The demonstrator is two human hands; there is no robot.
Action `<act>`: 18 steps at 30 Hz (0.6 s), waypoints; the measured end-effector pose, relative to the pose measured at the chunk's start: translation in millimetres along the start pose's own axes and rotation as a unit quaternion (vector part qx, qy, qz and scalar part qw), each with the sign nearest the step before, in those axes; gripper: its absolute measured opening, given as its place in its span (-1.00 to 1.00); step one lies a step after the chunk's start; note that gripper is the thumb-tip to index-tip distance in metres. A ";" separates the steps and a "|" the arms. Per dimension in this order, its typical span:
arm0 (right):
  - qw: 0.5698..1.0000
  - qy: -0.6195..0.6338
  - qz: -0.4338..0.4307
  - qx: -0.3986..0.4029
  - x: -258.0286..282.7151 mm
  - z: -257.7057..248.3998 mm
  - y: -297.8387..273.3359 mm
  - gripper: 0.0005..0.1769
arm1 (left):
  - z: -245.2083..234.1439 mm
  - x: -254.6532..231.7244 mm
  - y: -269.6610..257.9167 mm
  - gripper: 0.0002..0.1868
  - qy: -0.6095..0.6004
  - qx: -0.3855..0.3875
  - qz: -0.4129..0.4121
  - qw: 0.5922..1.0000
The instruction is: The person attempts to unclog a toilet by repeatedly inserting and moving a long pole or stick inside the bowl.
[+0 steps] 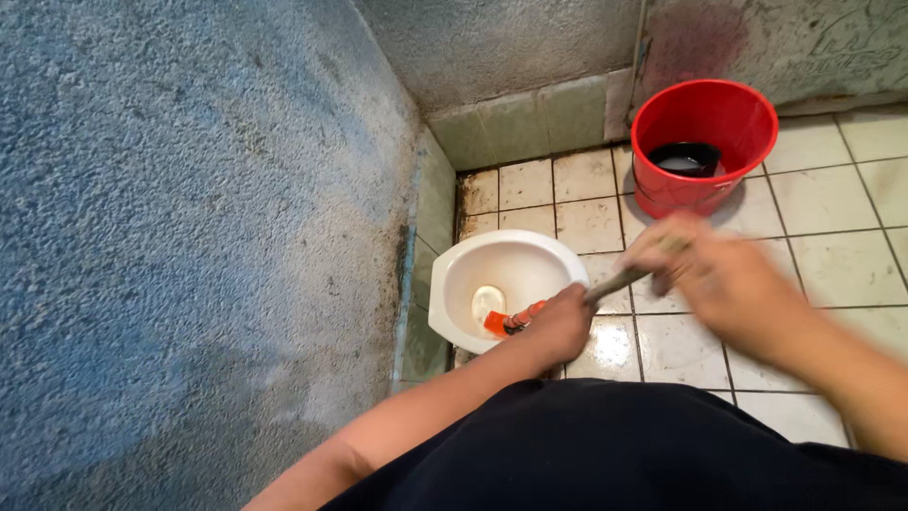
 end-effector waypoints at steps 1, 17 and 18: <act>0.999 -0.002 -0.015 -0.031 9.0 -20.0 1.8 -0.85 | -4.7 -14.8 2.6 -0.74 -0.016 -0.030 0.010 0.999; 0.985 -0.057 -0.123 -0.103 38.2 -24.2 -8.6 -0.68 | -27.8 -52.3 -1.9 -0.57 -0.004 -0.001 -0.006 1.000; 0.984 -0.059 -0.111 -0.127 40.7 -33.6 -6.2 -0.60 | -31.7 -66.5 5.5 -0.57 -0.002 -0.002 -0.001 1.000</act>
Point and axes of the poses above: each hand's wrist, its own y-axis towards the middle knuckle, its own z-axis out of the palm, x = y × z, the point moved 9 cm from there along y, towards the middle knuckle, and after that the axes turned 4 degrees about y, right-handed, at the moved point
